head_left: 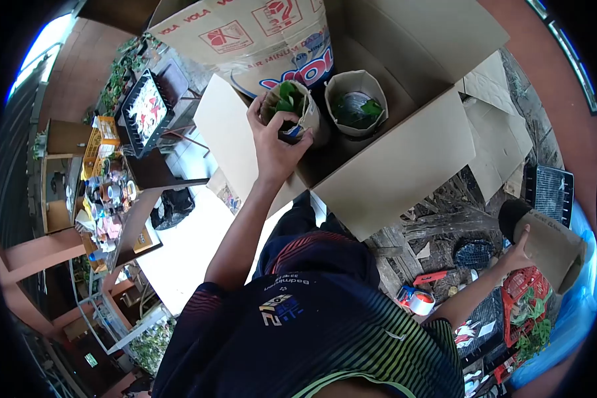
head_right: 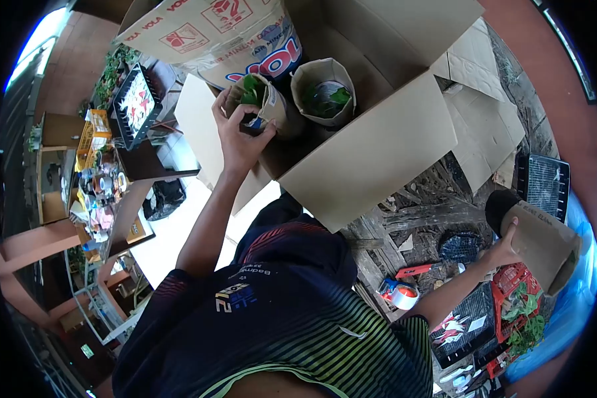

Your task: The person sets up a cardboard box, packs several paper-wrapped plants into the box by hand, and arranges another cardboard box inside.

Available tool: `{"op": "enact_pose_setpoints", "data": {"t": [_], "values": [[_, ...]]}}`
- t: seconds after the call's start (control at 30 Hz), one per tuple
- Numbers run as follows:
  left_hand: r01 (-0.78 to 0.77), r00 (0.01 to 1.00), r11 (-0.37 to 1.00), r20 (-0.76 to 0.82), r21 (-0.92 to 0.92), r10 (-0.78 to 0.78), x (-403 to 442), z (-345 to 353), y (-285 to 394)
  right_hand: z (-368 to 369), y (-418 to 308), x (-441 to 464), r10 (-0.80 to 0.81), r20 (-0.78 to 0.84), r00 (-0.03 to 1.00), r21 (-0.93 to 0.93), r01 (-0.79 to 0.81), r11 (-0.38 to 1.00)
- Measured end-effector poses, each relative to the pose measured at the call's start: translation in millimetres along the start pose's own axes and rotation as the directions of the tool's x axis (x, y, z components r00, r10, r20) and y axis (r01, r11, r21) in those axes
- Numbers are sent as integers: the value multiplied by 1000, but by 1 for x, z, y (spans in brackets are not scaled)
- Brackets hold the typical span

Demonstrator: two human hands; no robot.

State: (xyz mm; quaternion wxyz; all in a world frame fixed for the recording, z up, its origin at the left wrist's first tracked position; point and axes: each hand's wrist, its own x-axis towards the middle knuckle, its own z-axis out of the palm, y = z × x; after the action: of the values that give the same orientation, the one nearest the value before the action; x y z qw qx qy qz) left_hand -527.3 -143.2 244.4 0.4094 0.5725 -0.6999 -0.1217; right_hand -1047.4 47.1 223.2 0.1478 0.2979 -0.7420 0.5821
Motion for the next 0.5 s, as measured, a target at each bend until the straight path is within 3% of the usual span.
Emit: {"op": "enact_pose_setpoints", "data": {"t": [0.13,0.17,0.23,0.4,0.47,0.5], "values": [[-9,1000,999,-17,-36,8,7,-2,-6,-19,-40,18,108,112,988,-63,-101,993],[-48,999,997,-5,-60,48,7,-1,-8,-18,-34,22,69,49,996,81,-73,994],[-130,991,989,11,-69,131,6,-1,-10,-17,-47,26,35,45,998,118,-40,992],[-18,999,999,28,46,17,-3,-8,28,-15,-63,28,-126,121,985,175,104,979],[-72,979,988,-181,136,97,-3,-11,59,-13,-65,22,-117,181,977,163,87,983],[-237,945,969,-217,69,246,-4,-6,66,-12,-70,18,-118,180,977,161,89,983]]}}
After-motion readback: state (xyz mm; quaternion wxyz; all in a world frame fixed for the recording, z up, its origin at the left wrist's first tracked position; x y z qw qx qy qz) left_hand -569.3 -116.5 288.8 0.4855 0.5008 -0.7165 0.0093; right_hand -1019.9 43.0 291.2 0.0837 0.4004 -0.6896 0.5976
